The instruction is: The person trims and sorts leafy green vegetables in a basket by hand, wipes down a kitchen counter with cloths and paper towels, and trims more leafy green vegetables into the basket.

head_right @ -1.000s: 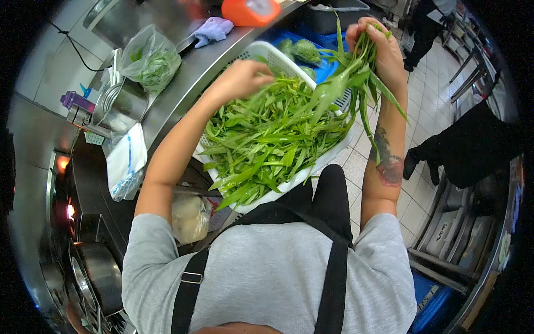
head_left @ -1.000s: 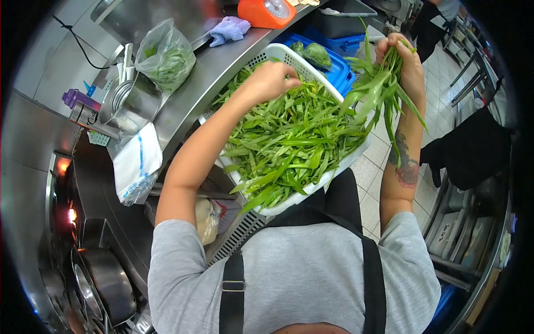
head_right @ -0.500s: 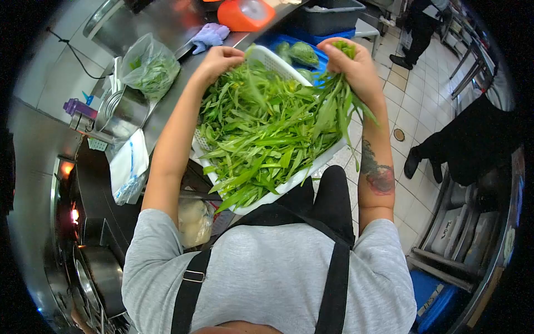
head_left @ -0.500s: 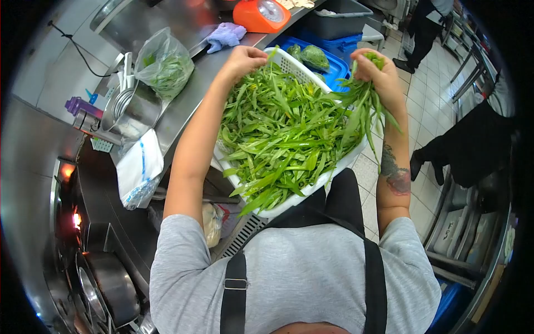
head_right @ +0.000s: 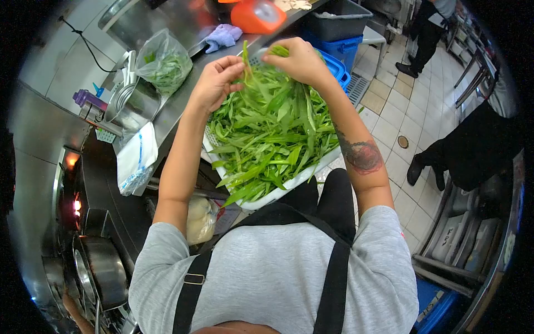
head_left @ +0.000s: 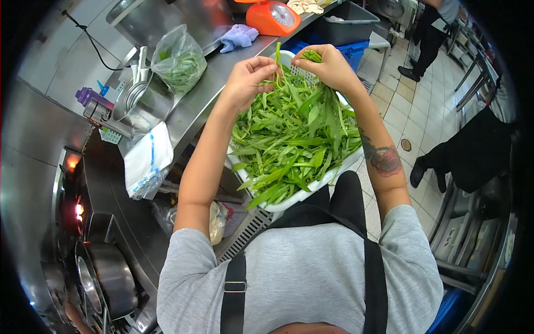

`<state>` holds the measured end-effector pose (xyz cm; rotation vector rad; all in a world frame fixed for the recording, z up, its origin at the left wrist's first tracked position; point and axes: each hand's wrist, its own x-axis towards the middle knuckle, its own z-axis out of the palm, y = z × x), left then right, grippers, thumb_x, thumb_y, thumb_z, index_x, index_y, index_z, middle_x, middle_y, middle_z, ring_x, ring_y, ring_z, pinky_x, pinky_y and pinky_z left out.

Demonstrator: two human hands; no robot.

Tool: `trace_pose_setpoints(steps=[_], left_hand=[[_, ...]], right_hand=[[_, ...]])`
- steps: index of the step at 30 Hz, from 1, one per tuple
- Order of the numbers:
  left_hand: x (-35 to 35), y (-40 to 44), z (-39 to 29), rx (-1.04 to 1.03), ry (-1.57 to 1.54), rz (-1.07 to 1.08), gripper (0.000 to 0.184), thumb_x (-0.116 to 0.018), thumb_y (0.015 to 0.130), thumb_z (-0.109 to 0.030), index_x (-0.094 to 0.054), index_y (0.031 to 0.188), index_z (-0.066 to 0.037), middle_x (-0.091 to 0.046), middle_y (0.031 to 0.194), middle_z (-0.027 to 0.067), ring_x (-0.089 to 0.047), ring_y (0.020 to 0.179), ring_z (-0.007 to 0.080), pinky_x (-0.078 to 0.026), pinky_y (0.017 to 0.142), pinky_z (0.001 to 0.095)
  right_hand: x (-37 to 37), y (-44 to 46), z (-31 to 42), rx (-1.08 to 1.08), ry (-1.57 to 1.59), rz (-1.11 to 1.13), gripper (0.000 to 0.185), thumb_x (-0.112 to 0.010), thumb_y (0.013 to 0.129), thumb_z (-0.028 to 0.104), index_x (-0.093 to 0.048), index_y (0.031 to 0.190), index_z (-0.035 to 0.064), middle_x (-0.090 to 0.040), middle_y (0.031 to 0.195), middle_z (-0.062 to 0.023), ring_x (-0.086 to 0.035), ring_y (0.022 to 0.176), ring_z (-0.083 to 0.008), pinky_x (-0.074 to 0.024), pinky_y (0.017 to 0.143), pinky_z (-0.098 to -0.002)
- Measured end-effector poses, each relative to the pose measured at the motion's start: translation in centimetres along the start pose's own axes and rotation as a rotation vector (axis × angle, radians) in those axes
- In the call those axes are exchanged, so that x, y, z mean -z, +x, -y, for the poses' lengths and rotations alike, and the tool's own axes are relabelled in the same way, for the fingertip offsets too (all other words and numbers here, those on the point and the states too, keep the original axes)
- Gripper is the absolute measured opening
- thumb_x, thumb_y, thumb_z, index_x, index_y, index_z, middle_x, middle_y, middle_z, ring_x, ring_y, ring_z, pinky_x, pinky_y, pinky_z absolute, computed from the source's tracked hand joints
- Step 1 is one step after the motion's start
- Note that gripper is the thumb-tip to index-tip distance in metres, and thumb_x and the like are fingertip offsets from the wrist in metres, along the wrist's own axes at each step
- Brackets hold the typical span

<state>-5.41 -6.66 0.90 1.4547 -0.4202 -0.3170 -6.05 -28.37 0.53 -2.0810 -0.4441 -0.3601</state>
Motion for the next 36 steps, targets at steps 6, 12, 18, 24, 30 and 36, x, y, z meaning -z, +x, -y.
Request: trace_pose_setpoints(steps=[6, 12, 18, 24, 30, 36], left_hand=[[-2.4, -1.1, 0.7, -0.076, 0.036, -0.107, 0.013, -0.065, 0.084, -0.012, -0.062, 0.093, -0.004, -0.066, 0.083, 0.0026, -0.058, 0.07, 0.0061, -0.048, 0.061, 0.0209], [-3.2, -0.9, 1.5, -0.179, 0.148, -0.166, 0.014, -0.064, 0.084, -0.011, -0.062, 0.093, 0.0, -0.066, 0.081, 0.0046, -0.059, 0.067, 0.0065, -0.048, 0.059, 0.0209], [-1.5, -0.9, 1.2, -0.138, 0.024, -0.279, 0.015, -0.062, 0.085, -0.011, -0.061, 0.095, 0.0, -0.066, 0.084, 0.006, -0.06, 0.07, 0.0092, -0.05, 0.061, 0.0246], [3.0, -1.0, 1.5, -0.053, -0.298, -0.189, 0.014, -0.06, 0.088, -0.015, -0.061, 0.1, -0.007, -0.065, 0.091, 0.0032, -0.06, 0.079, 0.0132, -0.051, 0.069, 0.0303], [2.0, -1.2, 1.3, -0.021, -0.576, 0.099, 0.018, -0.06, 0.088, -0.013, -0.057, 0.1, 0.0, -0.061, 0.087, 0.0073, -0.06, 0.077, 0.0163, -0.053, 0.073, 0.0299], [-1.5, -0.3, 3.3, -0.032, -0.645, 0.024, 0.018, -0.06, 0.088, -0.013, -0.057, 0.099, 0.0, -0.06, 0.085, 0.0076, -0.061, 0.077, 0.0171, -0.056, 0.074, 0.0326]], right_hand=[[-0.3, -1.0, 1.1, 0.026, 0.319, -0.015, 0.02, -0.068, 0.081, 0.021, -0.069, 0.089, 0.0021, -0.064, 0.074, 0.0027, -0.053, 0.067, -0.006, -0.0435, 0.062, -0.0222], [-1.1, -0.9, 0.6, 0.119, -0.008, -0.202, 0.024, -0.07, 0.078, 0.023, -0.069, 0.084, 0.0004, -0.062, 0.068, 0.0004, -0.051, 0.061, -0.0061, -0.0427, 0.059, -0.0237], [1.0, -1.7, 1.4, 0.096, -0.079, -0.093, 0.028, -0.072, 0.075, 0.025, -0.067, 0.081, -0.0013, -0.059, 0.061, -0.0032, -0.049, 0.057, -0.0077, -0.0419, 0.055, -0.0268], [1.8, -3.4, -0.7, -0.043, -0.474, 0.206, 0.028, -0.074, 0.072, 0.024, -0.069, 0.087, 0.0009, -0.063, 0.069, -0.0152, -0.06, 0.061, -0.0198, -0.0469, 0.061, -0.0326], [0.9, -1.9, -1.4, 0.022, -0.219, 0.17, 0.028, -0.068, 0.077, 0.02, -0.068, 0.099, 0.0029, -0.067, 0.08, -0.012, -0.064, 0.073, -0.0168, -0.0486, 0.07, -0.0312], [-1.8, -0.4, 1.3, 0.119, 0.39, 0.124, 0.022, -0.067, 0.082, 0.018, -0.068, 0.095, 0.0005, -0.065, 0.076, -0.0012, -0.056, 0.07, -0.0049, -0.0457, 0.065, -0.022]])
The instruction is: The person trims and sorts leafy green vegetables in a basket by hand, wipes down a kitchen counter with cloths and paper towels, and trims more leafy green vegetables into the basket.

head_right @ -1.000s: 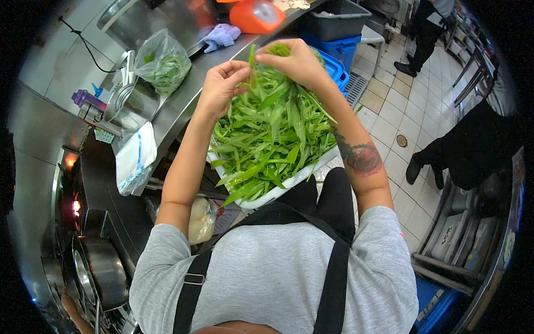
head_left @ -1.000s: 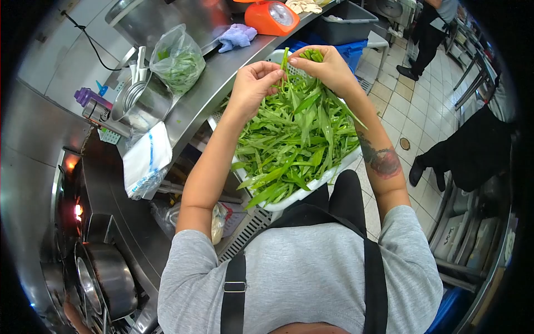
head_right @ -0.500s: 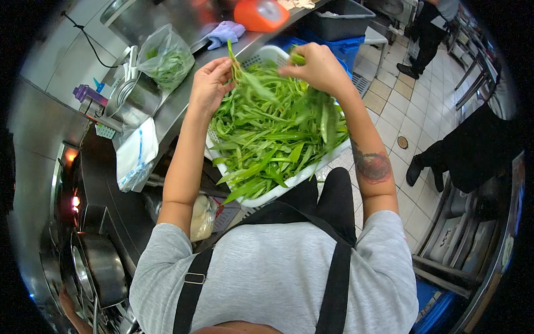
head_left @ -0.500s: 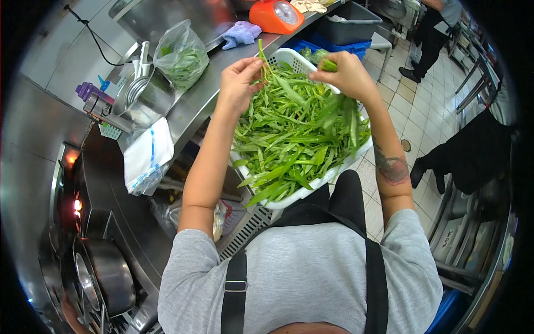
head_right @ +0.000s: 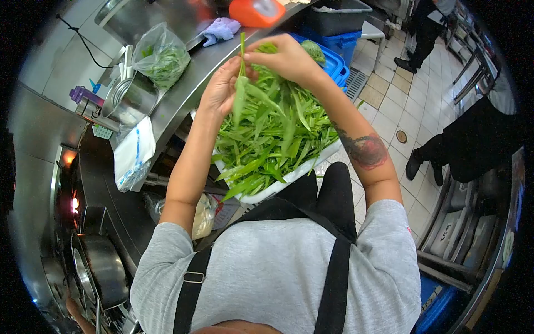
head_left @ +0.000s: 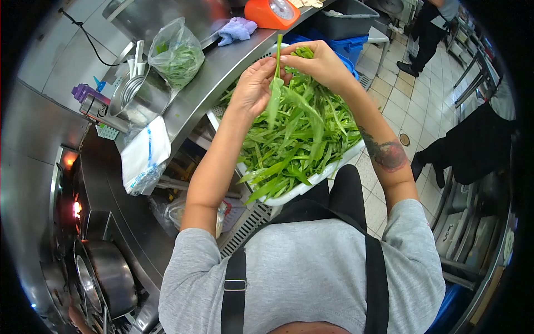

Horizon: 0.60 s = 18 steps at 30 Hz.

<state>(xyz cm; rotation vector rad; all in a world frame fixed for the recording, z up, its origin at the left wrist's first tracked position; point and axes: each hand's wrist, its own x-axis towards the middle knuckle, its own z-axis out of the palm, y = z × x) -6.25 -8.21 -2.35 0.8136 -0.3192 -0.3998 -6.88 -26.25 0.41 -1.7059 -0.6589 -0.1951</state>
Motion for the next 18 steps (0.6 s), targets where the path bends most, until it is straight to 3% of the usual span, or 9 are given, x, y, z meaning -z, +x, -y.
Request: trace_pose_setpoints(steps=[2, 4, 6, 7, 8, 9, 12, 15, 18], left_hand=[[-0.6, 0.1, 0.3, -0.057, -0.006, -0.026, 0.015, -0.061, 0.087, -0.009, -0.056, 0.098, 0.0, -0.06, 0.086, 0.0089, -0.061, 0.078, 0.0167, -0.056, 0.076, 0.0362], [-1.2, -0.1, -0.1, -0.098, 0.14, -0.121, 0.018, -0.061, 0.087, -0.01, -0.056, 0.101, -0.001, -0.06, 0.087, 0.0073, -0.06, 0.081, 0.0144, -0.054, 0.071, 0.0315], [-1.4, 0.1, -0.8, -0.219, 0.294, -0.179, 0.02, -0.062, 0.086, -0.01, -0.055, 0.103, -0.002, -0.059, 0.088, 0.0058, -0.059, 0.079, 0.0124, -0.052, 0.067, 0.0278], [-1.6, 0.2, -1.1, -0.304, 0.324, -0.191, 0.019, -0.06, 0.088, -0.01, -0.059, 0.103, 0.001, -0.061, 0.087, 0.0032, -0.059, 0.073, 0.013, -0.052, 0.074, 0.0275], [-1.8, 0.3, -1.7, -0.337, 0.434, -0.156, 0.019, -0.062, 0.087, -0.011, -0.06, 0.102, 0.001, -0.061, 0.085, 0.0031, -0.058, 0.072, 0.012, -0.052, 0.073, 0.026], [-2.0, 0.4, -2.3, -0.368, 0.543, -0.119, 0.019, -0.063, 0.086, -0.011, -0.062, 0.1, 0.001, -0.061, 0.084, 0.003, -0.058, 0.07, 0.0111, -0.051, 0.071, 0.0246], [-2.9, 0.7, -2.9, -0.474, 0.651, -0.113, 0.017, -0.067, 0.083, -0.011, -0.067, 0.094, 0.002, -0.064, 0.079, 0.0033, -0.058, 0.067, 0.009, -0.05, 0.066, 0.022], [-3.9, 1.2, -2.7, -0.591, 0.587, -0.146, 0.015, -0.066, 0.084, -0.008, -0.067, 0.094, 0.003, -0.065, 0.082, 0.0052, -0.061, 0.07, 0.0102, -0.051, 0.066, 0.0229], [-4.7, 1.8, -1.6, -0.799, 0.509, -0.116, 0.013, -0.065, 0.084, -0.007, -0.067, 0.093, 0.003, -0.066, 0.083, 0.0062, -0.061, 0.07, 0.0108, -0.051, 0.067, 0.0234]], right_hand=[[-0.5, 0.2, 0.2, 0.017, 0.054, -0.009, 0.02, -0.066, 0.083, 0.016, -0.068, 0.094, 0.0, -0.065, 0.077, -0.0004, -0.055, 0.07, -0.0045, -0.0456, 0.065, -0.0217], [-0.5, 0.0, 1.1, 0.012, 0.025, -0.06, 0.019, -0.065, 0.084, 0.015, -0.068, 0.094, -0.0006, -0.065, 0.078, 0.0001, -0.056, 0.068, -0.005, -0.0462, 0.065, -0.0224], [0.1, 0.6, 0.6, 0.141, -0.398, -0.121, 0.021, -0.066, 0.082, 0.018, -0.068, 0.093, 0.0001, -0.067, 0.075, -0.0066, -0.059, 0.063, -0.011, -0.0473, 0.063, -0.0256], [0.4, 0.7, 1.8, 0.173, -0.552, -0.107, 0.022, -0.066, 0.081, 0.019, -0.068, 0.092, 0.0005, -0.066, 0.074, -0.0089, -0.059, 0.062, -0.013, -0.0475, 0.063, -0.0265], [0.5, 0.7, 2.4, 0.204, -0.706, -0.093, 0.022, -0.066, 0.081, 0.019, -0.068, 0.092, 0.0009, -0.066, 0.073, -0.0112, -0.06, 0.061, -0.015, -0.0478, 0.062, -0.0273], [0.5, 0.9, 2.1, 0.302, -0.732, -0.119, 0.022, -0.066, 0.079, 0.02, -0.067, 0.092, 0.0027, -0.063, 0.07, -0.0156, -0.06, 0.06, -0.0185, -0.0477, 0.06, -0.0292], [0.7, 1.4, 2.3, 0.453, -0.817, -0.172, 0.021, -0.065, 0.078, 0.017, -0.067, 0.092, 0.0017, -0.063, 0.07, -0.0145, -0.06, 0.059, -0.019, -0.0482, 0.06, -0.0306], [0.5, 1.4, 3.3, 0.351, -0.659, -0.247, 0.018, -0.062, 0.08, 0.015, -0.067, 0.089, 0.0003, -0.065, 0.071, -0.0113, -0.06, 0.06, -0.0143, -0.0469, 0.059, -0.0272], [0.3, 1.8, 3.0, 0.157, -0.293, -0.346, 0.016, -0.06, 0.082, 0.013, -0.068, 0.087, 0.001, -0.066, 0.072, -0.0049, -0.058, 0.062, -0.0082, -0.0443, 0.058, -0.0222]])
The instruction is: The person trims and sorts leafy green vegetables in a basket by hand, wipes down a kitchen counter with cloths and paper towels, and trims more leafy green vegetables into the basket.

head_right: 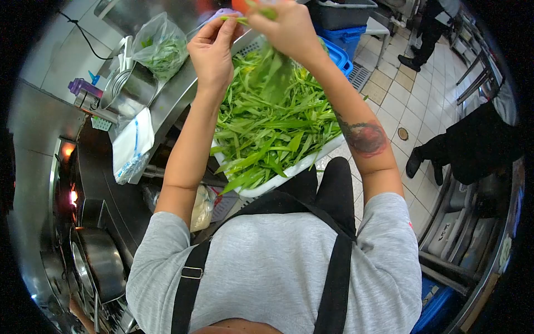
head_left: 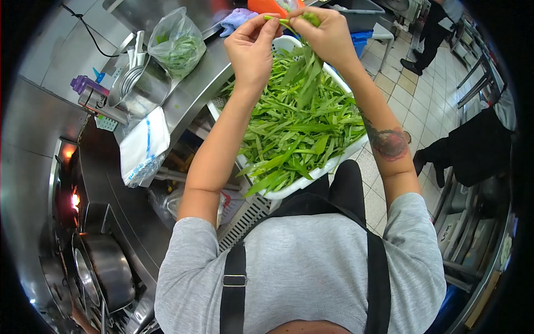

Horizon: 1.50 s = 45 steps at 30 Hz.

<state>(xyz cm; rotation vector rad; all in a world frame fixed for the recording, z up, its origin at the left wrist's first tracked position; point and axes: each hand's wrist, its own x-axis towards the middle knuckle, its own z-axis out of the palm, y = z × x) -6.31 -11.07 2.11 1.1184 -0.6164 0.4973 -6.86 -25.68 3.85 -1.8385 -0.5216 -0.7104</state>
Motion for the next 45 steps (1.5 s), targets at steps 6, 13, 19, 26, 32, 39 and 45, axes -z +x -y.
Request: trace_pose_setpoints(steps=[6, 13, 19, 26, 32, 39, 45], left_hand=[[-0.5, 0.9, -1.6, -0.08, 0.235, 0.126, 0.012, -0.063, 0.083, -0.004, -0.066, 0.091, 0.005, -0.066, 0.078, 0.0062, -0.06, 0.067, 0.0095, -0.049, 0.062, 0.0213], [-2.3, 2.6, 0.2, 0.145, 0.264, 0.169, 0.02, -0.061, 0.083, -0.002, -0.06, 0.102, 0.003, -0.066, 0.091, 0.0077, -0.063, 0.077, 0.0112, -0.051, 0.07, 0.0246], [1.1, 0.2, 3.0, 0.308, 0.676, 0.53, 0.013, -0.06, 0.08, 0.0, -0.064, 0.093, 0.002, -0.068, 0.089, 0.0117, -0.066, 0.079, 0.0186, -0.054, 0.073, 0.0302], [6.5, -6.4, 8.2, 0.038, 1.079, 1.365, 0.023, -0.064, 0.067, -0.001, -0.07, 0.083, -0.017, -0.05, 0.103, 0.0043, -0.045, 0.102, 0.0244, -0.037, 0.083, 0.0402], [7.5, -5.0, 8.4, -0.091, 1.204, 1.399, 0.014, -0.072, 0.066, -0.013, -0.071, 0.079, -0.018, -0.051, 0.097, 0.0017, -0.044, 0.103, 0.0222, -0.034, 0.086, 0.0416], [8.9, -1.3, 2.8, 0.549, 0.587, 0.561, 0.013, -0.064, 0.084, -0.01, -0.065, 0.093, -0.001, -0.067, 0.091, 0.0058, -0.061, 0.082, 0.0111, -0.049, 0.075, 0.0272], [7.4, -2.3, -0.6, 0.663, 0.352, 0.356, 0.018, -0.066, 0.084, -0.015, -0.066, 0.095, -0.001, -0.067, 0.083, 0.0031, -0.058, 0.072, 0.0063, -0.046, 0.068, 0.0209]], right_hand=[[1.3, 2.5, -2.0, -0.176, 0.473, 0.007, 0.015, -0.052, 0.089, 0.012, -0.062, 0.093, 0.0016, -0.059, 0.075, 0.0001, -0.052, 0.066, -0.0038, -0.04, 0.054, -0.0202], [-0.3, 1.4, 0.6, -0.068, 0.084, -0.169, 0.022, -0.054, 0.09, 0.015, -0.056, 0.103, -0.0024, -0.065, 0.083, -0.0103, -0.06, 0.074, -0.012, -0.0488, 0.065, -0.027], [3.6, -0.4, -1.9, -0.032, -0.051, -0.222, 0.019, -0.057, 0.084, 0.006, -0.058, 0.101, -0.0032, -0.064, 0.076, -0.0098, -0.064, 0.074, -0.0147, -0.0504, 0.065, -0.0263], [7.9, -3.9, -3.9, -0.184, 0.096, -0.016, 0.024, -0.066, 0.084, 0.018, -0.065, 0.103, 0.0033, -0.057, 0.077, 0.0054, -0.049, 0.07, -0.0016, -0.0408, 0.061, -0.0177], [7.2, -5.1, -4.6, -0.22, 0.191, -0.006, 0.024, -0.068, 0.082, 0.02, -0.066, 0.098, 0.0013, -0.061, 0.079, 0.0027, -0.051, 0.069, -0.0026, -0.0418, 0.06, -0.0185], [7.2, -4.5, -3.9, -0.301, 0.248, 0.034, 0.021, -0.066, 0.083, 0.019, -0.066, 0.094, 0.0013, -0.061, 0.076, 0.0011, -0.055, 0.07, -0.004, -0.0447, 0.062, -0.0194], [2.7, -3.9, -2.2, -0.095, 0.092, 0.205, 0.025, -0.066, 0.081, 0.019, -0.067, 0.094, -0.0027, -0.067, 0.084, -0.0053, -0.059, 0.075, -0.0091, -0.0475, 0.072, -0.0246]])
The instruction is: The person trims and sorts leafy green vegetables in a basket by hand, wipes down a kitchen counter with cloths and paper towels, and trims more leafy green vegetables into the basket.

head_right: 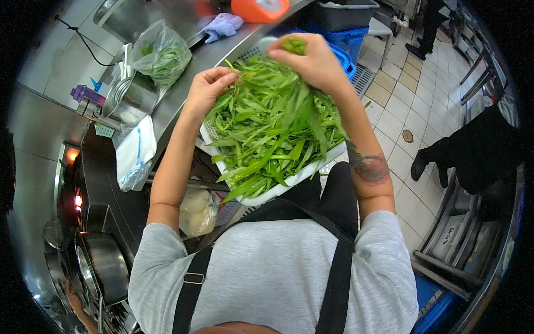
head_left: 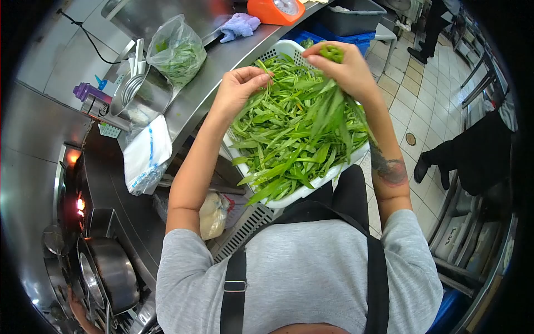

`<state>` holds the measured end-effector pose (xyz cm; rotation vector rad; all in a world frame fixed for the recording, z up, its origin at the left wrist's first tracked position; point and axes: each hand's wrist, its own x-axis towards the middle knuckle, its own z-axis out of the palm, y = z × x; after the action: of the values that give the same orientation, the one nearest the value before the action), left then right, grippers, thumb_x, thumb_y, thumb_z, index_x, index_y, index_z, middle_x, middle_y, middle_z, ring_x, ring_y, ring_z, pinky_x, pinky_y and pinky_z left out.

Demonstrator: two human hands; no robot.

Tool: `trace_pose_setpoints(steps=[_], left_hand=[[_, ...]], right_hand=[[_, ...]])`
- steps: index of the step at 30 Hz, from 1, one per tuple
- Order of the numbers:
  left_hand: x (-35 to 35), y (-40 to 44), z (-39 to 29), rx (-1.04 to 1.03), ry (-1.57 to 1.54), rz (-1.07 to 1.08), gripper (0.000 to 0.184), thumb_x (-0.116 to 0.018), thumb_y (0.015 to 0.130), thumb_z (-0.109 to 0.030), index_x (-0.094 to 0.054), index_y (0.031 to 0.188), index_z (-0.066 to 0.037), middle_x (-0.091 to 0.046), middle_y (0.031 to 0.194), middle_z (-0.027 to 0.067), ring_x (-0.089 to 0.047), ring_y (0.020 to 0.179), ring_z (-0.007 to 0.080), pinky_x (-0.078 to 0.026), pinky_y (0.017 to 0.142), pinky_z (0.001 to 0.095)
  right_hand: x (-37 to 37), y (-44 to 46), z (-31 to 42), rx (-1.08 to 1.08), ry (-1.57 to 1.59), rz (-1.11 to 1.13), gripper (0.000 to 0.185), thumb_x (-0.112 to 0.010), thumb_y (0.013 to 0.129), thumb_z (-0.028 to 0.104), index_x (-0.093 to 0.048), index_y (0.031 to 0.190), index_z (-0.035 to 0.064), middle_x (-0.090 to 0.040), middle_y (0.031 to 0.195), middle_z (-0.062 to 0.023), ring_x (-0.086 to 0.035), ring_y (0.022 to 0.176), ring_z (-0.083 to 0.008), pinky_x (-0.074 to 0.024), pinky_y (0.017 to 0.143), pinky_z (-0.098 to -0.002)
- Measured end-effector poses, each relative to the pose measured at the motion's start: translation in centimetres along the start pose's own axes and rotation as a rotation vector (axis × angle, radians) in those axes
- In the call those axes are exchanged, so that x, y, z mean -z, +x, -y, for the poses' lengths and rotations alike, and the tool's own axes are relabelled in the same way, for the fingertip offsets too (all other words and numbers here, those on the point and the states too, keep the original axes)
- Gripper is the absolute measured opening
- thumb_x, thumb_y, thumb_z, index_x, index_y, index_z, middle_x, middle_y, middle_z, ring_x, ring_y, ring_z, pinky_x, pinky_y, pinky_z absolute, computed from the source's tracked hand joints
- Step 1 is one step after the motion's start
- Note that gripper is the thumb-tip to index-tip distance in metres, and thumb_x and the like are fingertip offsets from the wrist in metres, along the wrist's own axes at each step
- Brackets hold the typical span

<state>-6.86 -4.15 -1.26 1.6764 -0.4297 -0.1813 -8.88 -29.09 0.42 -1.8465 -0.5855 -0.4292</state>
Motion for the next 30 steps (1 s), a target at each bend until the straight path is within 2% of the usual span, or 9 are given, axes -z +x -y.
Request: trace_pose_setpoints(steps=[4, 7, 11, 12, 15, 17, 22, 25, 30], left_hand=[[-1.7, -0.3, -0.3, -0.105, 0.03, 0.053, 0.016, -0.065, 0.084, -0.015, -0.066, 0.092, -0.001, -0.065, 0.081, 0.0015, -0.056, 0.071, 0.0048, -0.044, 0.067, 0.0198], [-2.9, -0.5, -1.8, -0.121, 0.065, 0.08, 0.015, -0.065, 0.084, -0.014, -0.066, 0.09, -0.001, -0.064, 0.078, 0.0004, -0.056, 0.072, 0.0042, -0.044, 0.067, 0.0198], [-3.6, -0.3, 0.5, -0.256, 0.271, 0.207, 0.017, -0.07, 0.077, -0.012, -0.065, 0.088, 0.001, -0.063, 0.076, -0.0015, -0.056, 0.071, 0.0068, -0.046, 0.067, 0.0229], [-3.3, -1.0, 0.0, -0.017, 0.524, 0.372, 0.019, -0.069, 0.076, -0.011, -0.065, 0.09, 0.001, -0.066, 0.084, 0.0022, -0.059, 0.075, 0.0096, -0.048, 0.071, 0.0253], [-1.9, -2.3, 3.8, 0.066, 0.633, 0.713, 0.02, -0.067, 0.078, -0.011, -0.065, 0.094, 0.001, -0.067, 0.091, 0.0067, -0.062, 0.081, 0.0113, -0.05, 0.075, 0.027], [-1.3, -2.8, 3.5, 0.009, 0.532, 0.716, 0.021, -0.065, 0.08, -0.012, -0.065, 0.096, 0.001, -0.068, 0.092, 0.0081, -0.063, 0.083, 0.0131, -0.051, 0.076, 0.0276], [-0.5, 1.0, 1.7, 0.004, 0.553, 0.389, 0.024, -0.064, 0.08, -0.017, -0.066, 0.096, 0.0, -0.068, 0.087, 0.0121, -0.066, 0.08, 0.02, -0.051, 0.074, 0.0321], [-1.4, 5.9, 3.5, -0.078, 0.789, 0.208, 0.023, -0.065, 0.079, -0.017, -0.066, 0.094, 0.0, -0.068, 0.088, 0.0154, -0.066, 0.079, 0.0249, -0.051, 0.073, 0.035], [-2.3, 13.0, 14.0, -0.38, 1.229, 0.023, 0.013, -0.061, 0.075, -0.01, -0.066, 0.083, 0.0, -0.066, 0.086, 0.0187, -0.065, 0.077, 0.0345, -0.052, 0.072, 0.0424]], right_hand=[[-3.1, 0.9, 0.9, -0.007, 0.054, 0.065, 0.03, -0.069, 0.078, 0.027, -0.068, 0.09, -0.0008, -0.068, 0.082, -0.0081, -0.061, 0.073, -0.0116, -0.0478, 0.071, -0.0273], [-3.6, 1.4, 0.8, -0.066, -0.049, 0.116, 0.022, -0.067, 0.081, 0.016, -0.067, 0.094, -0.0023, -0.064, 0.079, -0.0018, -0.055, 0.071, -0.0064, -0.0455, 0.066, -0.0224], [-1.1, 1.3, 1.8, -0.027, 0.173, -0.017, 0.021, -0.063, 0.084, 0.02, -0.067, 0.091, 0.0008, -0.062, 0.073, -0.0005, -0.048, 0.06, -0.003, -0.0403, 0.056, -0.0198], [-0.3, 1.4, 1.4, -0.027, 0.251, -0.097, 0.022, -0.061, 0.086, 0.023, -0.067, 0.092, 0.0021, -0.058, 0.067, 0.0021, -0.045, 0.057, -0.0025, -0.0364, 0.052, -0.0187], [4.4, 1.0, 0.9, -0.013, 0.21, -0.124, 0.024, -0.059, 0.089, 0.026, -0.065, 0.093, 0.0037, -0.053, 0.064, 0.0045, -0.049, 0.059, -0.0026, -0.0388, 0.055, -0.0173], [6.2, 0.2, 0.6, -0.073, 0.35, -0.161, 0.022, -0.057, 0.091, 0.025, -0.063, 0.093, 0.0044, -0.056, 0.069, 0.0021, -0.051, 0.062, -0.0033, -0.0399, 0.057, -0.0174], [7.3, -1.0, -1.4, -0.055, 0.535, -0.225, 0.017, -0.053, 0.093, 0.022, -0.058, 0.096, 0.0053, -0.065, 0.089, -0.0059, -0.062, 0.078, -0.0101, -0.0447, 0.059, -0.0191], [6.6, -2.2, -2.7, -0.087, 0.603, -0.179, 0.016, -0.054, 0.093, 0.02, -0.058, 0.096, 0.0048, -0.064, 0.086, -0.0056, -0.062, 0.075, -0.0098, -0.0449, 0.058, -0.0185], [4.3, -3.6, -3.1, -0.153, 0.581, -0.189, 0.016, -0.06, 0.089, 0.018, -0.06, 0.093, 0.0025, -0.055, 0.069, 0.0012, -0.05, 0.06, -0.005, -0.0394, 0.054, -0.0177]])
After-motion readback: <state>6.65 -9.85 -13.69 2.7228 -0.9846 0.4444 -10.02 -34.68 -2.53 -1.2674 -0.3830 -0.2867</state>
